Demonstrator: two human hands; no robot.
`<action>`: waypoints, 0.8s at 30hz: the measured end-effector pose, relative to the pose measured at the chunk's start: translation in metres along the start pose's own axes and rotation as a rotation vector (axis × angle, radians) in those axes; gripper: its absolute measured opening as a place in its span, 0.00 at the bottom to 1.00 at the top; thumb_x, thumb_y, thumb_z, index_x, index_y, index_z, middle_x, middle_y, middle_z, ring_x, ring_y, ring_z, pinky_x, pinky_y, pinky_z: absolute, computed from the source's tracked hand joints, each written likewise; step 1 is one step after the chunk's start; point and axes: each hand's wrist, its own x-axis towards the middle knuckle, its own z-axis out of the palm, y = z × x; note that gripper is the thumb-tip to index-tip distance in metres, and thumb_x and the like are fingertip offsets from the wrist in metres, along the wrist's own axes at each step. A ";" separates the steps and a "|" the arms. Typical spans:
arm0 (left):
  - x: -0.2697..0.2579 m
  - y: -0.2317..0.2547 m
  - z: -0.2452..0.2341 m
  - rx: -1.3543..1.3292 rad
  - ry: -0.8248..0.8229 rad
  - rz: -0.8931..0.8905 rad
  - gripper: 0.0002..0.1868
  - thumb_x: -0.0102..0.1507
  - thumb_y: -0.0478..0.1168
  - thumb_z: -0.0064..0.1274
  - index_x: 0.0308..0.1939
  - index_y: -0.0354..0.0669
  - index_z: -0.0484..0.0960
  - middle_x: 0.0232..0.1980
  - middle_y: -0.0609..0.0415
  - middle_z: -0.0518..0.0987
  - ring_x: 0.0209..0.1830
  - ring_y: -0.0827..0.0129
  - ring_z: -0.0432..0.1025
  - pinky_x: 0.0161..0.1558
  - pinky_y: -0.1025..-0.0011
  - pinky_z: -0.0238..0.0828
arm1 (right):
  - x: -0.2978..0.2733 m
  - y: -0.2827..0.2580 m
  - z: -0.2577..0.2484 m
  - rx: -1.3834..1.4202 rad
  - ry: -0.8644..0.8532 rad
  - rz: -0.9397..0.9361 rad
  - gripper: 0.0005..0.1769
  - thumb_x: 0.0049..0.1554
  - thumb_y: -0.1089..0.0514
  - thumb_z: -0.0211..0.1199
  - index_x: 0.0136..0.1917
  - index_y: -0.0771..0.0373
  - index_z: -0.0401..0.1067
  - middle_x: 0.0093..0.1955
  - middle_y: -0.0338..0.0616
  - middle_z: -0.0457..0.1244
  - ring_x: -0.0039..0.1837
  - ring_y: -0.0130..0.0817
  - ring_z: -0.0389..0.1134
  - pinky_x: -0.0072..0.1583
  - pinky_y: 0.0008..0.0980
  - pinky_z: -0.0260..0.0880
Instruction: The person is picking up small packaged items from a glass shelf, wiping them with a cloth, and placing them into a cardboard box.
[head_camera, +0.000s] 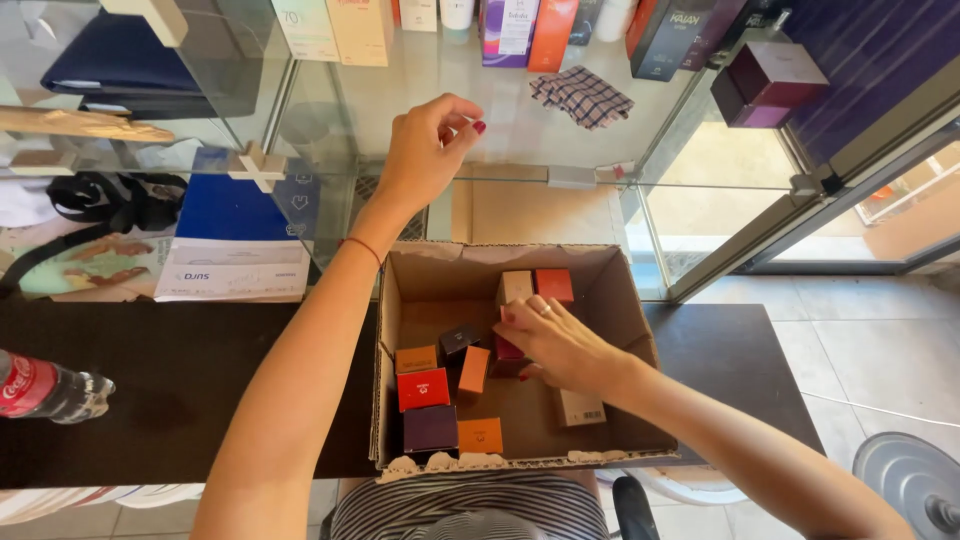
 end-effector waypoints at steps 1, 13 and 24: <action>0.000 0.003 -0.001 0.001 -0.001 0.002 0.11 0.68 0.44 0.52 0.48 0.45 0.84 0.38 0.56 0.85 0.22 0.79 0.61 0.31 0.74 0.67 | -0.001 -0.003 -0.002 -0.001 0.002 0.001 0.46 0.45 0.47 0.80 0.71 0.67 0.67 0.66 0.50 0.56 0.66 0.49 0.57 0.70 0.49 0.60; -0.001 -0.006 0.002 -0.018 -0.018 0.009 0.10 0.67 0.41 0.53 0.51 0.49 0.85 0.40 0.51 0.85 0.29 0.73 0.68 0.32 0.77 0.68 | -0.010 -0.003 -0.183 0.581 -0.143 0.509 0.20 0.50 0.61 0.72 0.57 0.59 0.79 0.51 0.45 0.73 0.58 0.45 0.74 0.62 0.42 0.75; 0.029 0.019 -0.022 0.244 0.157 0.593 0.46 0.64 0.68 0.51 0.71 0.36 0.61 0.71 0.39 0.70 0.72 0.45 0.66 0.75 0.43 0.54 | 0.074 0.125 -0.194 0.792 0.700 0.179 0.17 0.58 0.68 0.71 0.59 0.57 0.74 0.55 0.42 0.71 0.54 0.31 0.74 0.56 0.28 0.81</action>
